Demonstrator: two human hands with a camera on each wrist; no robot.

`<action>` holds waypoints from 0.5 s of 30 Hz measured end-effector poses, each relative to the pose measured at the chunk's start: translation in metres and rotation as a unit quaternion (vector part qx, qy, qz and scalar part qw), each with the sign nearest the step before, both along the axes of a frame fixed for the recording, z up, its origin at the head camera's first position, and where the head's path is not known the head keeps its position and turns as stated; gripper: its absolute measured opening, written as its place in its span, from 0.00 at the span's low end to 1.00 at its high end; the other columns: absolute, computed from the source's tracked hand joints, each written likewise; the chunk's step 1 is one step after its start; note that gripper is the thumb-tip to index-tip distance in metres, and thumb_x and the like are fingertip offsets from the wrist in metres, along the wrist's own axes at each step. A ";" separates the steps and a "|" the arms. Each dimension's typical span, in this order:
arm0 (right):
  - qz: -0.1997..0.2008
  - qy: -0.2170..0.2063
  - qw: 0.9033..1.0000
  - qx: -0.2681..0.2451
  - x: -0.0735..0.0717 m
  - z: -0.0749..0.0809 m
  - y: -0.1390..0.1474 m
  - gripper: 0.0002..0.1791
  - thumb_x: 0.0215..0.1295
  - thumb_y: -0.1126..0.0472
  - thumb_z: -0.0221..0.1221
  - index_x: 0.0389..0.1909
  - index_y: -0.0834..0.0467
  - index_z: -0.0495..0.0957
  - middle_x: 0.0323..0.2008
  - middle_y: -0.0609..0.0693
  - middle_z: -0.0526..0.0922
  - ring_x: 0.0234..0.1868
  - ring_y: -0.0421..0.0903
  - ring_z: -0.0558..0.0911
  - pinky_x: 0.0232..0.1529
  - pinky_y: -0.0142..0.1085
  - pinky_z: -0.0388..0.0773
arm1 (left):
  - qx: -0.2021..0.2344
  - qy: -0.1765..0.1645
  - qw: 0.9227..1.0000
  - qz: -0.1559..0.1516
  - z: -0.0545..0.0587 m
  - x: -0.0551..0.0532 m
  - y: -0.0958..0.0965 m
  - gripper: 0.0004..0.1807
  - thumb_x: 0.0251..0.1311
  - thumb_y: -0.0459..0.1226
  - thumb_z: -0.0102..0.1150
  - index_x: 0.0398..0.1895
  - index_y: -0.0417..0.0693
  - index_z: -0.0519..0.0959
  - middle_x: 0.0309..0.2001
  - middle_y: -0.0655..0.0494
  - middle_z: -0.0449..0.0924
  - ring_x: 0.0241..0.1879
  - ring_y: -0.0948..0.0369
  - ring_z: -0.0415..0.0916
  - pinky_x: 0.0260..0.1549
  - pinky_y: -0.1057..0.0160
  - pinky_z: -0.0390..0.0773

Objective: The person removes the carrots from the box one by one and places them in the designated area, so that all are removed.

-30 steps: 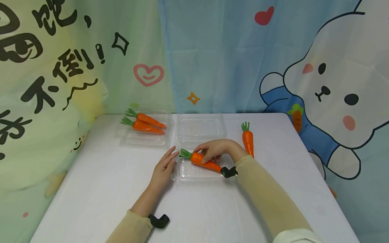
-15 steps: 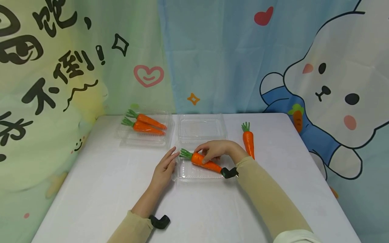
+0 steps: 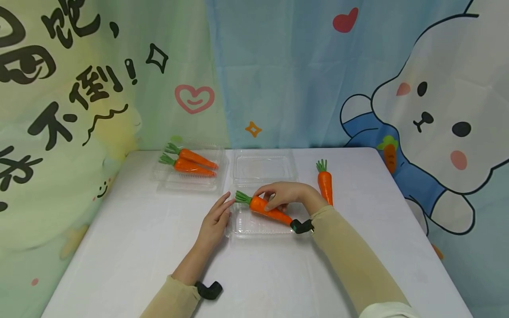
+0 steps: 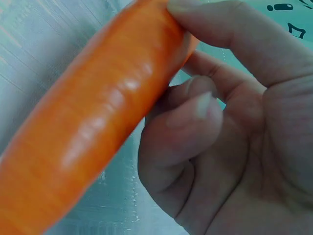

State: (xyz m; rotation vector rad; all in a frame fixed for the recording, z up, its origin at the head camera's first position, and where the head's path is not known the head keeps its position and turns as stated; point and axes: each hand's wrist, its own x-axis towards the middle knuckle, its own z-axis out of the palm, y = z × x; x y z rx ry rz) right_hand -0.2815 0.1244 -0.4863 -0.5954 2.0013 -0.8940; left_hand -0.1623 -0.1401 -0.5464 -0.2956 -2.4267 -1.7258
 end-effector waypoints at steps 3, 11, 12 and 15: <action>-0.007 -0.001 1.000 -0.006 0.001 0.002 0.001 0.27 0.59 0.59 0.66 0.60 0.38 0.75 0.48 0.53 0.78 0.21 0.45 0.74 0.25 0.34 0.77 | 0.002 0.006 1.000 -0.003 -0.002 -0.001 0.000 0.18 0.72 0.33 0.51 0.61 0.53 0.79 0.72 0.59 0.67 0.68 0.55 0.68 0.56 0.81 0.67; -0.028 0.017 0.998 -0.045 0.002 0.006 0.004 0.28 0.61 0.54 0.66 0.62 0.35 0.73 0.54 0.53 0.76 0.23 0.46 0.75 0.26 0.35 0.78 | -0.003 -0.002 1.000 -0.005 -0.001 -0.001 -0.001 0.18 0.72 0.34 0.50 0.62 0.51 0.79 0.72 0.63 0.66 0.59 0.54 0.75 0.54 0.79 0.69; -0.033 0.019 0.998 -0.051 0.002 0.008 0.004 0.28 0.61 0.54 0.66 0.63 0.35 0.73 0.55 0.53 0.76 0.23 0.46 0.75 0.27 0.35 0.78 | -0.004 -0.001 1.000 -0.004 -0.001 -0.001 -0.001 0.18 0.72 0.34 0.51 0.61 0.52 0.79 0.72 0.62 0.66 0.60 0.54 0.75 0.55 0.79 0.69; -0.056 0.023 0.996 -0.073 0.001 0.012 0.007 0.30 0.62 0.53 0.66 0.65 0.38 0.71 0.57 0.53 0.75 0.24 0.46 0.75 0.27 0.35 0.78 | -0.003 0.001 1.000 -0.002 -0.002 -0.001 -0.001 0.18 0.72 0.34 0.51 0.61 0.52 0.79 0.72 0.60 0.66 0.63 0.55 0.72 0.55 0.80 0.68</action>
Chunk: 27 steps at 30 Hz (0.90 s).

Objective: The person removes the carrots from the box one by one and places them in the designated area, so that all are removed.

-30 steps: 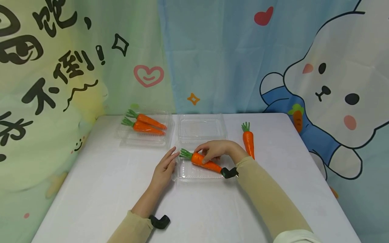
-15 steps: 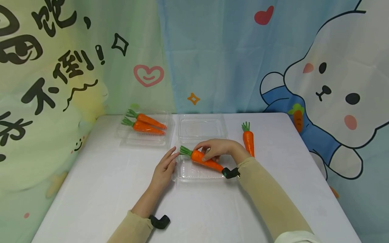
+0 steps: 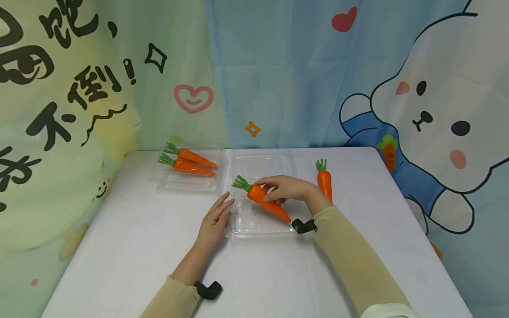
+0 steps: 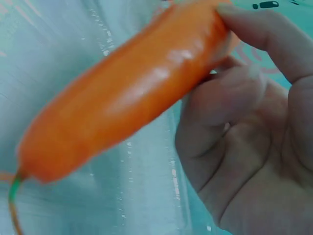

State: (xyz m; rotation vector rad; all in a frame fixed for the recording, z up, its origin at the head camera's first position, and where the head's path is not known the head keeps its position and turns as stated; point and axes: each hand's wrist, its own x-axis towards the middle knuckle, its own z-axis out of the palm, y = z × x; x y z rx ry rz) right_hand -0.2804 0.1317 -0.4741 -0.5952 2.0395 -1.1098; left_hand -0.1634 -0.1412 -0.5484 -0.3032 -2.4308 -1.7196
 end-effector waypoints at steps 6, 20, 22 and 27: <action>-0.083 -0.014 0.995 -0.049 -0.004 0.012 0.015 0.32 0.64 0.55 0.65 0.68 0.41 0.69 0.59 0.56 0.72 0.23 0.46 0.72 0.26 0.34 0.76 | 0.006 0.010 1.000 0.000 -0.001 -0.001 0.001 0.17 0.71 0.33 0.52 0.60 0.49 0.80 0.72 0.55 0.67 0.64 0.52 0.71 0.54 0.80 0.68; -0.226 -0.010 0.972 -0.056 -0.006 0.029 0.081 0.38 0.63 0.47 0.66 0.72 0.41 0.63 0.61 0.56 0.68 0.26 0.46 0.71 0.28 0.33 0.72 | 0.005 -0.004 1.000 0.005 0.003 0.001 0.002 0.18 0.71 0.32 0.52 0.61 0.48 0.79 0.72 0.54 0.67 0.51 0.50 0.78 0.45 0.77 0.71; -0.243 -0.009 0.969 -0.048 -0.005 0.027 0.094 0.38 0.63 0.47 0.65 0.72 0.42 0.62 0.60 0.57 0.68 0.27 0.46 0.71 0.29 0.32 0.72 | 0.005 -0.007 1.000 0.006 0.003 0.001 0.002 0.18 0.71 0.32 0.52 0.61 0.48 0.79 0.72 0.54 0.67 0.51 0.51 0.78 0.45 0.77 0.71; -0.278 -0.001 0.959 -0.053 -0.002 0.021 0.125 0.36 0.67 0.50 0.62 0.73 0.46 0.60 0.52 0.57 0.66 0.29 0.45 0.69 0.29 0.31 0.70 | -0.005 -0.025 1.000 0.008 0.003 0.001 0.002 0.18 0.72 0.33 0.51 0.61 0.53 0.79 0.72 0.62 0.66 0.48 0.59 0.77 0.43 0.76 0.73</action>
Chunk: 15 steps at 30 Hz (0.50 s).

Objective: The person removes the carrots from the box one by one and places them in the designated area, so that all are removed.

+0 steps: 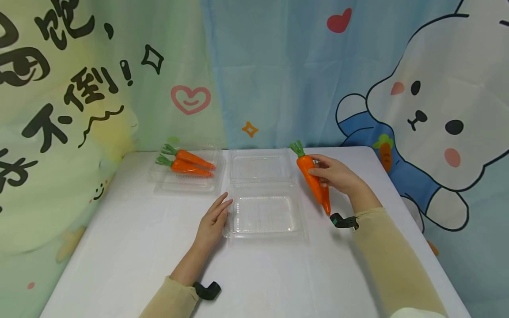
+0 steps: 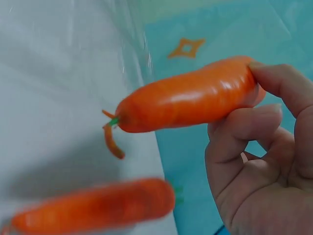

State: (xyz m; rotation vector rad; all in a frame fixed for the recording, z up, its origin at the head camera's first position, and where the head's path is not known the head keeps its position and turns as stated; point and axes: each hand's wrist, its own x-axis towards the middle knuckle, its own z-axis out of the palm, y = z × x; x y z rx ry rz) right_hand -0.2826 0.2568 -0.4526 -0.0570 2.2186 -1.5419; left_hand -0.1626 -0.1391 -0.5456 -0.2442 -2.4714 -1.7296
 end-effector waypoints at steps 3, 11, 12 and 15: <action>-0.022 0.002 1.000 -0.003 0.003 -0.005 0.017 0.36 0.69 0.51 0.61 0.74 0.46 0.58 0.51 0.56 0.66 0.28 0.44 0.69 0.29 0.31 0.70 | -0.007 -0.003 1.000 0.000 -0.001 0.000 -0.001 0.18 0.72 0.35 0.51 0.62 0.56 0.79 0.72 0.66 0.65 0.49 0.62 0.75 0.44 0.75 0.74; -0.082 -0.012 0.996 0.032 0.007 -0.022 0.055 0.41 0.68 0.44 0.60 0.77 0.44 0.53 0.56 0.57 0.65 0.34 0.44 0.72 0.33 0.29 0.75 | -0.007 0.000 1.000 0.003 -0.001 0.001 -0.001 0.18 0.73 0.35 0.50 0.61 0.56 0.79 0.72 0.64 0.66 0.60 0.58 0.74 0.56 0.78 0.67; -0.088 -0.013 0.995 0.034 0.008 -0.024 0.059 0.42 0.68 0.43 0.60 0.78 0.44 0.52 0.57 0.58 0.65 0.34 0.44 0.72 0.33 0.30 0.75 | -0.007 0.002 1.000 0.002 0.004 0.003 0.000 0.18 0.72 0.34 0.50 0.62 0.54 0.79 0.73 0.61 0.66 0.61 0.56 0.74 0.56 0.78 0.67; -0.098 -0.015 0.995 0.031 0.011 -0.029 0.067 0.43 0.67 0.42 0.60 0.78 0.45 0.50 0.56 0.58 0.65 0.31 0.43 0.71 0.33 0.30 0.74 | -0.004 0.005 1.000 0.000 0.006 0.004 0.001 0.18 0.72 0.32 0.50 0.62 0.51 0.79 0.73 0.58 0.66 0.68 0.54 0.69 0.65 0.67 0.68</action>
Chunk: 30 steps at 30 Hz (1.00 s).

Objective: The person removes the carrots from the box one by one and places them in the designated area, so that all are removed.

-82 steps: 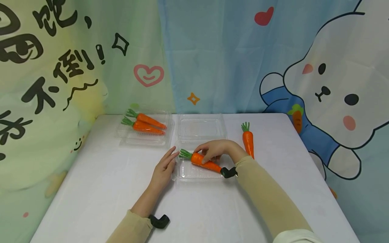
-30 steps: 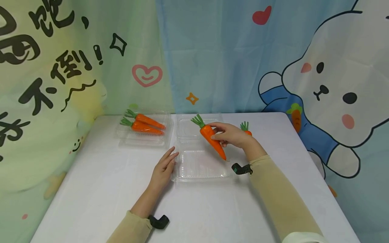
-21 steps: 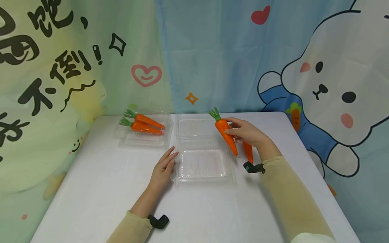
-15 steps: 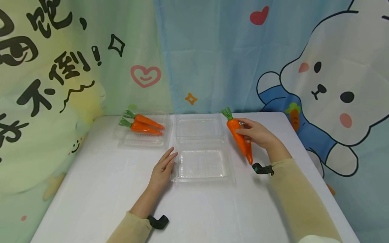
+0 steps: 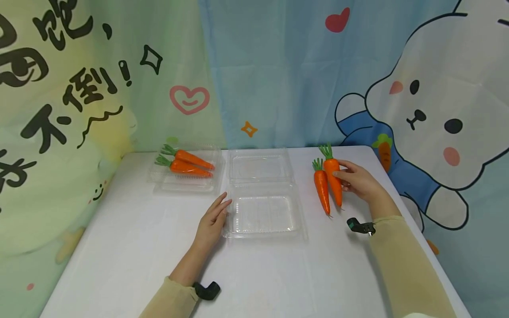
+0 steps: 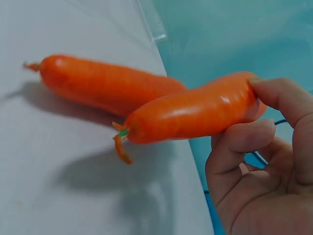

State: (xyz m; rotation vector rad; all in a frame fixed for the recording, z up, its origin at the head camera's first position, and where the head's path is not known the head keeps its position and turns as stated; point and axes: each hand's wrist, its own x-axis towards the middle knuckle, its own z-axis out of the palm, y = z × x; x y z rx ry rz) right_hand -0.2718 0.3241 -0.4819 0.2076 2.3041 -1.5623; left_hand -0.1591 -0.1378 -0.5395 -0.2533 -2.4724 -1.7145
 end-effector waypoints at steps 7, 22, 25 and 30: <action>-0.017 -0.023 1.000 0.003 0.000 -0.013 0.010 0.42 0.69 0.44 0.58 0.78 0.44 0.49 0.52 0.57 0.64 0.30 0.43 0.72 0.33 0.30 0.74 | -0.004 -0.008 1.000 -0.002 -0.007 -0.003 -0.002 0.19 0.72 0.35 0.50 0.62 0.58 0.79 0.73 0.66 0.65 0.66 0.58 0.70 0.64 0.70 0.67; -0.029 -0.034 0.999 0.006 0.003 -0.032 0.014 0.45 0.66 0.41 0.60 0.78 0.46 0.50 0.49 0.56 0.66 0.30 0.43 0.72 0.33 0.30 0.75 | -0.001 -0.006 1.000 -0.004 0.025 0.010 0.005 0.18 0.72 0.29 0.49 0.62 0.42 0.77 0.73 0.50 0.65 0.67 0.49 0.69 0.62 0.78 0.64; -0.032 -0.034 0.999 0.007 0.002 -0.035 0.016 0.45 0.66 0.41 0.60 0.78 0.47 0.50 0.47 0.56 0.66 0.30 0.42 0.72 0.33 0.30 0.75 | 0.003 -0.001 1.000 -0.003 0.029 0.012 0.005 0.18 0.71 0.29 0.50 0.61 0.41 0.78 0.72 0.49 0.66 0.68 0.48 0.69 0.58 0.83 0.62; -0.025 -0.033 0.999 0.011 0.002 -0.039 0.017 0.45 0.67 0.40 0.59 0.78 0.49 0.49 0.42 0.54 0.68 0.29 0.42 0.72 0.33 0.30 0.76 | 0.004 0.003 1.000 0.004 0.029 0.012 0.006 0.17 0.70 0.28 0.50 0.59 0.41 0.79 0.72 0.48 0.67 0.65 0.48 0.71 0.59 0.79 0.65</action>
